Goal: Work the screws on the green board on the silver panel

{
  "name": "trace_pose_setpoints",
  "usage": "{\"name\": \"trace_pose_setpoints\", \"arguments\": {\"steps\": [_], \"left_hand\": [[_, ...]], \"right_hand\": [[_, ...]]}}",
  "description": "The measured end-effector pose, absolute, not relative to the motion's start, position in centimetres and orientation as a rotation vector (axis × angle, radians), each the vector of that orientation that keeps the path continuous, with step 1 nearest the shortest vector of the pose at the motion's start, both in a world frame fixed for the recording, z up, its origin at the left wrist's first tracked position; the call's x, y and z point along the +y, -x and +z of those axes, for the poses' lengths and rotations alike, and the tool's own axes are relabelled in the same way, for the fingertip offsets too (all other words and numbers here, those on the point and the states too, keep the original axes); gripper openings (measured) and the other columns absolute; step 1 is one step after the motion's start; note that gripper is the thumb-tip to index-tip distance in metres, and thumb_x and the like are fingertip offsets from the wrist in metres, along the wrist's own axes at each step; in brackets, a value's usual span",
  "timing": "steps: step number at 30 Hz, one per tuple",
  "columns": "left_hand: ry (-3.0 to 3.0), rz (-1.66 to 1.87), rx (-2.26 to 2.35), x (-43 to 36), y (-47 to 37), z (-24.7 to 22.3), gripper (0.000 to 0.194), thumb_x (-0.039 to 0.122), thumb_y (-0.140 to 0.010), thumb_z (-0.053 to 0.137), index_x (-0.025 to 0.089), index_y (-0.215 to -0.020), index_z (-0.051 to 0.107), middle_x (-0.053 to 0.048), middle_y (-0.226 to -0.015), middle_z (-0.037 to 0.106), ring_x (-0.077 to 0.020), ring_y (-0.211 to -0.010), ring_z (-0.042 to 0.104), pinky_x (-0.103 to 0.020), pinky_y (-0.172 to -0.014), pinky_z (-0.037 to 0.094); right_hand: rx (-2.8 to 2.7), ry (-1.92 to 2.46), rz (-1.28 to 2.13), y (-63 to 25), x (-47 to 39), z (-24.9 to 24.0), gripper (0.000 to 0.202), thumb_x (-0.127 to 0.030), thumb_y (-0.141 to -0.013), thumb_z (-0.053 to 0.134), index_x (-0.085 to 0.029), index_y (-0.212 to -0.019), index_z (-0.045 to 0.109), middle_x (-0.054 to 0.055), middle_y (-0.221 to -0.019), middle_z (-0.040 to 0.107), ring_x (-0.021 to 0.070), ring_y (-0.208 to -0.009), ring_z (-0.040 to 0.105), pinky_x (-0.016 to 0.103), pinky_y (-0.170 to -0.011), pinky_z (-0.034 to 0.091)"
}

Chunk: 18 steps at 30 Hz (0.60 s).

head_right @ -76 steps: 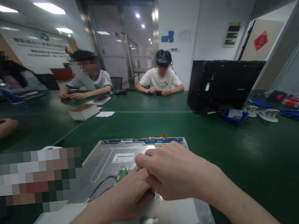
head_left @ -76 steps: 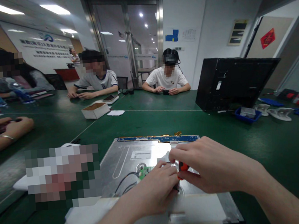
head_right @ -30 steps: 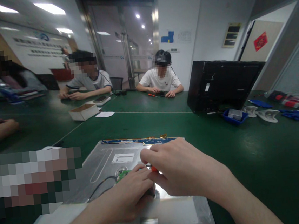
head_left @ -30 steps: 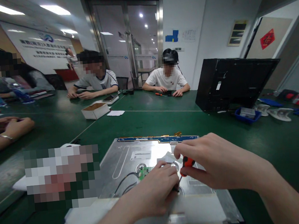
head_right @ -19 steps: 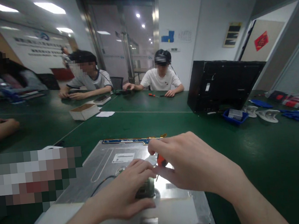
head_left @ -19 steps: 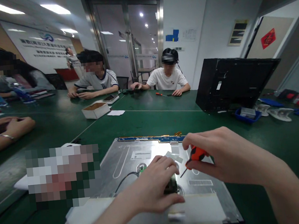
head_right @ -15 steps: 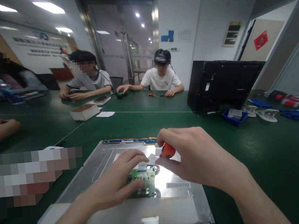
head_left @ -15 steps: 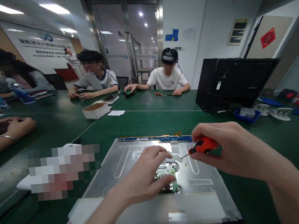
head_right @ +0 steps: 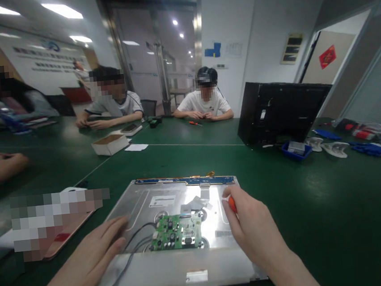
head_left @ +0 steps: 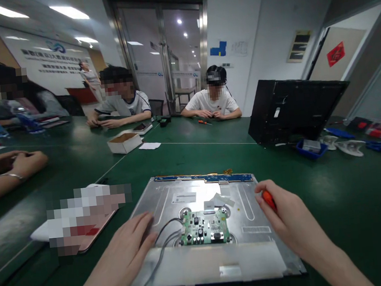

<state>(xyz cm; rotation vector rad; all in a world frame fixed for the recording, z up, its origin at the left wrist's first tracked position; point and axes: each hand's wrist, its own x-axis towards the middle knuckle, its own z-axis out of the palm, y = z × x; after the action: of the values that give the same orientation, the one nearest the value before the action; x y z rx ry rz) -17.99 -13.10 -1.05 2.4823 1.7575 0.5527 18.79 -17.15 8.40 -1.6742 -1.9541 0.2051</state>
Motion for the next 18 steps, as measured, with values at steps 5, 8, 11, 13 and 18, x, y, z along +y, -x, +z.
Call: {"name": "trace_pose_setpoints", "arguments": {"steps": [5,8,11,13,18], "left_hand": [[-2.542,0.425,1.829,-13.7,18.7,-2.7,0.058,0.053,-0.095,0.028,0.021,-0.137,0.053,-0.010,-0.142,0.050,-0.0319,-0.130,0.046,-0.055,-0.110,0.030],[-2.505,0.338,1.856,-13.5,18.5,-2.4,0.056,0.050,-0.096,0.028,0.022,-0.138,0.052,-0.009,-0.146,0.046,-0.0307,-0.134,0.043,-0.056,-0.110,0.030],[-2.484,0.303,1.861,-13.5,18.0,-1.3,0.055,0.050,-0.095,0.030,0.021,-0.136,0.055,-0.010,-0.145,0.047,-0.0304,-0.134,0.043,-0.054,-0.109,0.032],[-2.494,0.285,1.839,-14.0,17.2,-0.5,0.055,0.049,-0.096,0.031,0.019,-0.136,0.055,-0.010,-0.145,0.046,-0.0303,-0.133,0.043,-0.053,-0.110,0.032],[-2.526,0.247,1.754,-15.5,14.9,0.3,0.059,0.052,-0.094,0.036,0.018,-0.141,0.049,-0.012,-0.147,0.042,-0.0324,-0.133,0.043,-0.056,-0.110,0.031]], "right_hand": [[-1.959,1.887,0.224,-17.2,-16.8,3.9,0.022,-0.032,-0.095,0.042,-0.021,-0.098,0.061,0.007,-0.092,0.070,0.0226,-0.081,0.067,0.031,-0.066,0.046],[-1.949,1.951,0.295,-16.2,-16.8,2.8,0.023,-0.032,-0.095,0.043,-0.021,-0.096,0.063,0.007,-0.096,0.071,0.0235,-0.085,0.067,0.031,-0.067,0.045],[-1.951,2.007,0.364,-15.5,-16.7,2.3,0.026,-0.033,-0.096,0.042,-0.020,-0.091,0.065,0.008,-0.091,0.071,0.0231,-0.082,0.067,0.031,-0.066,0.044],[-1.953,2.036,0.365,-15.2,-16.6,2.1,0.029,-0.033,-0.097,0.041,-0.020,-0.090,0.065,0.008,-0.088,0.071,0.0227,-0.079,0.066,0.030,-0.065,0.042],[-1.914,2.154,0.260,-15.5,-15.5,1.9,0.035,-0.039,-0.099,0.037,-0.019,-0.089,0.064,0.009,-0.082,0.071,0.0228,-0.076,0.067,0.029,-0.062,0.040]]}}
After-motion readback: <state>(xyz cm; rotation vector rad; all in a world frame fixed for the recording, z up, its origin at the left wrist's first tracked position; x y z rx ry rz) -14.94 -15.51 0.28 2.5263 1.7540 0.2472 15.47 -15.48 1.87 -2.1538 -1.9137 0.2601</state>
